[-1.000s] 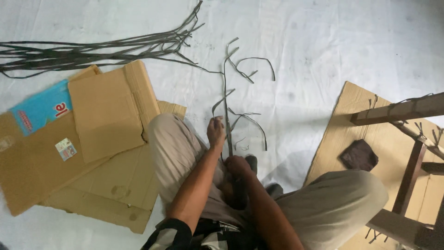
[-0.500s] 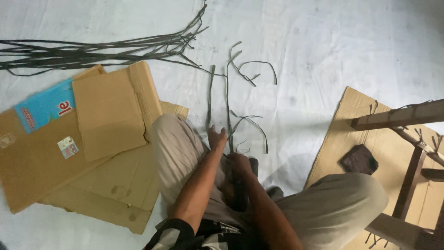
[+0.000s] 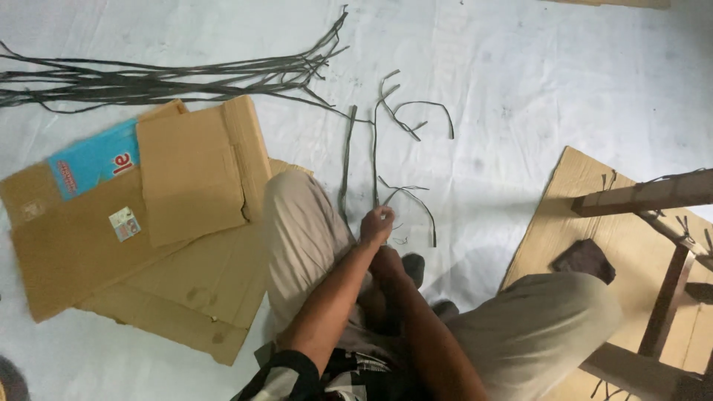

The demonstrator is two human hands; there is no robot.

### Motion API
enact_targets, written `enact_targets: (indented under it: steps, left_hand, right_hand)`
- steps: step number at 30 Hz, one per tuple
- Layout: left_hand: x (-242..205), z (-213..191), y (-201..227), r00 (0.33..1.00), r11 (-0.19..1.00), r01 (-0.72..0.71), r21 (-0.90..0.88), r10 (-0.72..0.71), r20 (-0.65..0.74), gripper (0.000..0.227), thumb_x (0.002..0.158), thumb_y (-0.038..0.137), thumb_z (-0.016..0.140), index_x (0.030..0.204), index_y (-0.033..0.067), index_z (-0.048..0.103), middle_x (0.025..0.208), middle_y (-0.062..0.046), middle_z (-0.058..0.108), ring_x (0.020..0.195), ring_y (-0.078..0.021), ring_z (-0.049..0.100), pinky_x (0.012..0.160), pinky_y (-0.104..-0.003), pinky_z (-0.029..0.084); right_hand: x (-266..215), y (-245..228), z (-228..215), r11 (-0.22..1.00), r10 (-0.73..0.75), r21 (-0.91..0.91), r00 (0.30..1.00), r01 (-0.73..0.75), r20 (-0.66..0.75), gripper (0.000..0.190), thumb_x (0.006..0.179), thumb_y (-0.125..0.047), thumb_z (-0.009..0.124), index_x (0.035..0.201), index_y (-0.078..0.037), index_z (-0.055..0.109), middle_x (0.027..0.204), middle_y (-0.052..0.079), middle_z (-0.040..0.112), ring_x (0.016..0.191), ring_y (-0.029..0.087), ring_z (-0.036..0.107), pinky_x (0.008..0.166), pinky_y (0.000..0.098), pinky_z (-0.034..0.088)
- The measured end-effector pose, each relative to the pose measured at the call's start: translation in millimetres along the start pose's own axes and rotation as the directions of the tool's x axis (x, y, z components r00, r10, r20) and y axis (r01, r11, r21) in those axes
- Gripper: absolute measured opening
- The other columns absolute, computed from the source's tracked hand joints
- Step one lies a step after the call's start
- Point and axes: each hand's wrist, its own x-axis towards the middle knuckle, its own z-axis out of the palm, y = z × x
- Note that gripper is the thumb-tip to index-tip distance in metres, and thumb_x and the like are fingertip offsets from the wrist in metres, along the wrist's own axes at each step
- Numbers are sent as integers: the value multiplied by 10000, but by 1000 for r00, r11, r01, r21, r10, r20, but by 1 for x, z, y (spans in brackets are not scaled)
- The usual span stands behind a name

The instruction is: Tying and wrapping plastic strips around the legs of a wooden stool to provide a decorative or protective finish.

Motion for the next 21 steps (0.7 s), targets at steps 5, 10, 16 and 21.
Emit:
enact_targets:
  steps: [5, 10, 16, 21]
  left_hand:
    - [-28, 17, 29, 998, 998, -65, -6, 66, 26, 418, 929, 511, 541, 1170, 212, 706, 1259, -121, 693, 1260, -372, 609, 1082, -518, 471]
    - [-97, 9, 96, 982, 978, -188, 89, 185, 43, 340, 956, 382, 551, 1199, 190, 692, 1222, -110, 715, 1216, -331, 649, 1062, -478, 492]
    - [-164, -13, 150, 782, 704, -611, 361, 609, 136, 240, 933, 229, 595, 1101, 133, 737, 1022, -144, 757, 1001, -369, 738, 951, -523, 493]
    - [-147, 16, 128, 723, 591, -677, 439, 647, 242, 193, 936, 292, 612, 1061, 197, 723, 999, -44, 749, 983, -272, 745, 1015, -439, 448]
  right_hand:
    - [-33, -37, -50, 1000, 22, 16, 998, -21, -61, 239, 874, -294, 647, 818, -103, 779, 772, 95, 747, 818, 317, 736, 748, 424, 596]
    - [-51, -36, -68, 997, 70, 47, 989, -64, -132, 213, 886, -280, 652, 839, -104, 762, 795, 84, 733, 841, 298, 725, 755, 408, 591]
    - [-70, -31, -73, 988, 142, 89, 967, -126, -211, 182, 900, -262, 656, 865, -105, 741, 824, 71, 717, 868, 276, 711, 764, 388, 586]
    - [-85, -13, -86, 979, 190, 119, 944, -163, -270, 158, 912, -248, 661, 886, -106, 725, 848, 61, 704, 891, 258, 699, 771, 371, 581]
